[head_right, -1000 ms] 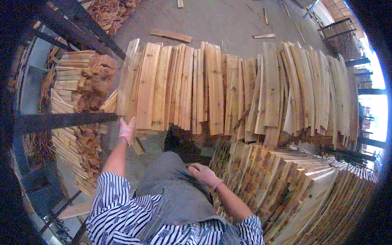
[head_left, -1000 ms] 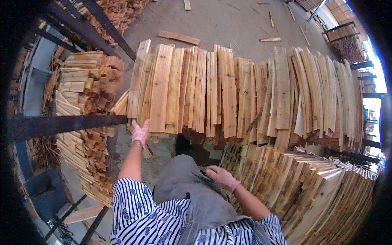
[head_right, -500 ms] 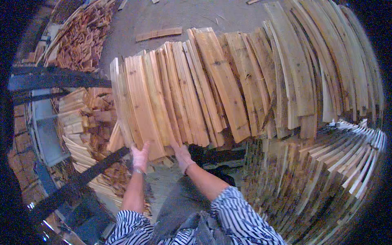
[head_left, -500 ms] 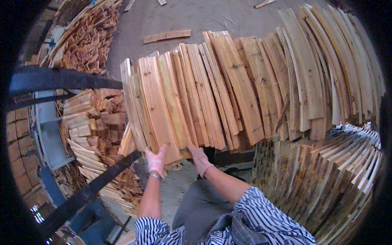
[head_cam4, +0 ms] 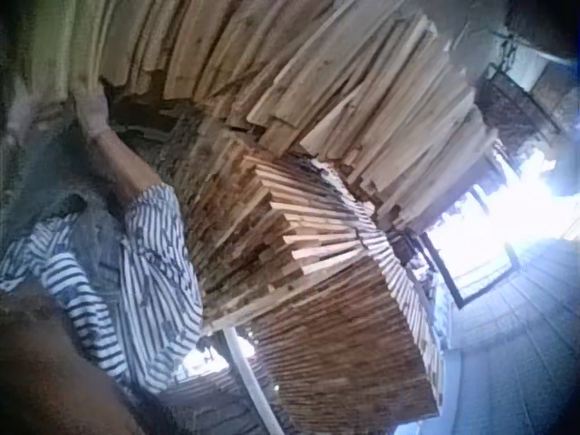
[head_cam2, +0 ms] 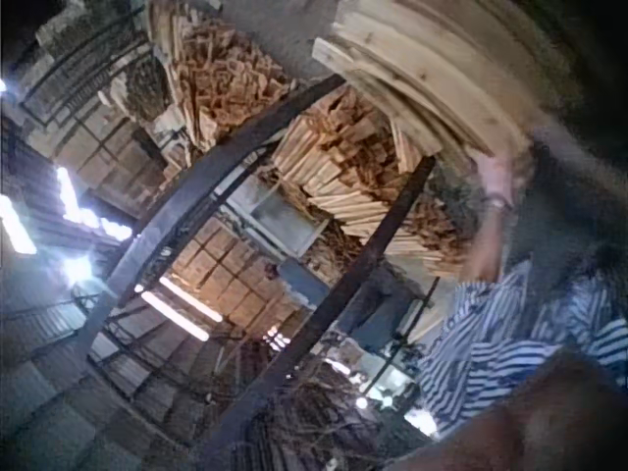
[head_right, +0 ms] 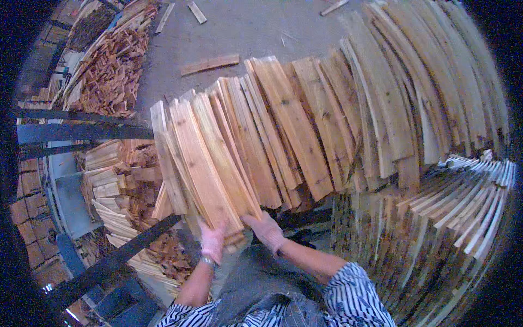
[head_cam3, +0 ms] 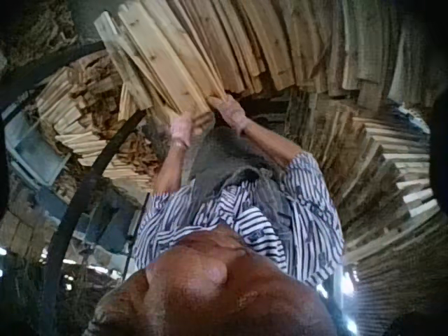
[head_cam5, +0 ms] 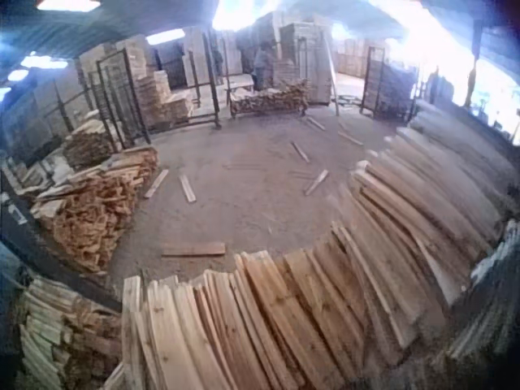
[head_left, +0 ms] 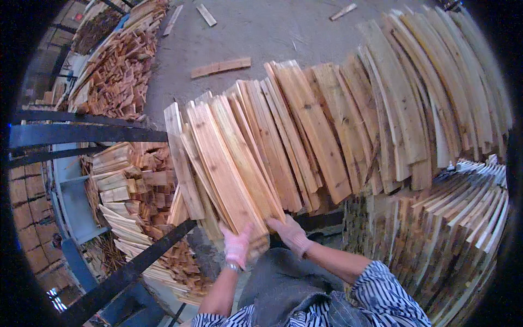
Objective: The person repeatedly picks up bundles of wooden planks from a pile on the floor and stacks them onto a tall, organized stack. The person wears gloves and a striped shirt while performing this repetitive lifting and stacking task in a warehouse.
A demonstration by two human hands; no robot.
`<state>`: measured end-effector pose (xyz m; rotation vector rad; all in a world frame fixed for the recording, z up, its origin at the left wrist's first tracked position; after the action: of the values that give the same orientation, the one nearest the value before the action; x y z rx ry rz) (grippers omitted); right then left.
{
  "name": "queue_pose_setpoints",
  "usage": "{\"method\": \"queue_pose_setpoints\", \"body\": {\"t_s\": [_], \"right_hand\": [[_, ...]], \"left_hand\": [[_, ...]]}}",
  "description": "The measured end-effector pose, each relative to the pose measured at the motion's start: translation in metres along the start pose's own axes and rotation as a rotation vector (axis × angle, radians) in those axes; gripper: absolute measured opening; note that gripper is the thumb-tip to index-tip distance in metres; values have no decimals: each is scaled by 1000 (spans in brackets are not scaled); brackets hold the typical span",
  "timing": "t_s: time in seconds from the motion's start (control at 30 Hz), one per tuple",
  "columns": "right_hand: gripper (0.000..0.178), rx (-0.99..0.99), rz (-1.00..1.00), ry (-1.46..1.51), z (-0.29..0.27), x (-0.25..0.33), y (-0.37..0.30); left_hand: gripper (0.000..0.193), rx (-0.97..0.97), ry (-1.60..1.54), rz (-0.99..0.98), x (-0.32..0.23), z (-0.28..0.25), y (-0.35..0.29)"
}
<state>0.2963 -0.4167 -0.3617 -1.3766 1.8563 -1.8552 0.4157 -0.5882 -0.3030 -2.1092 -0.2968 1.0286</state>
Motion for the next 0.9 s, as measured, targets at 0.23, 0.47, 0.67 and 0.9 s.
{"method": "queue_pose_setpoints", "body": {"t_s": [0.23,0.47,0.67,0.9], "right_hand": [[58,409,42,24,-71,-62,-134],[62,601,-17,302,-5,-3,-6],[70,428,-307,65,-13,26,-10],[37,340,-462,128,-23,76,-21]], "left_hand": [[92,296,-418,-380,28,3,-53],[92,146,-272,-14,29,38,12],[81,98,-373,-119,0,26,-2],[59,400,-344,-260,33,16,67]]}}
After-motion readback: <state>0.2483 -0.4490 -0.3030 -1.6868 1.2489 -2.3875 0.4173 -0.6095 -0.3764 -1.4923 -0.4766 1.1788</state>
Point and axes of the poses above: each hand's wrist, its own y-axis towards the middle knuckle, its own z-axis out of the palm, x = y × z, the point moved 9 cm from there along y, towards the middle knuckle, and after that the axes turned 10 degrees about -x, right-handed, at the moved point
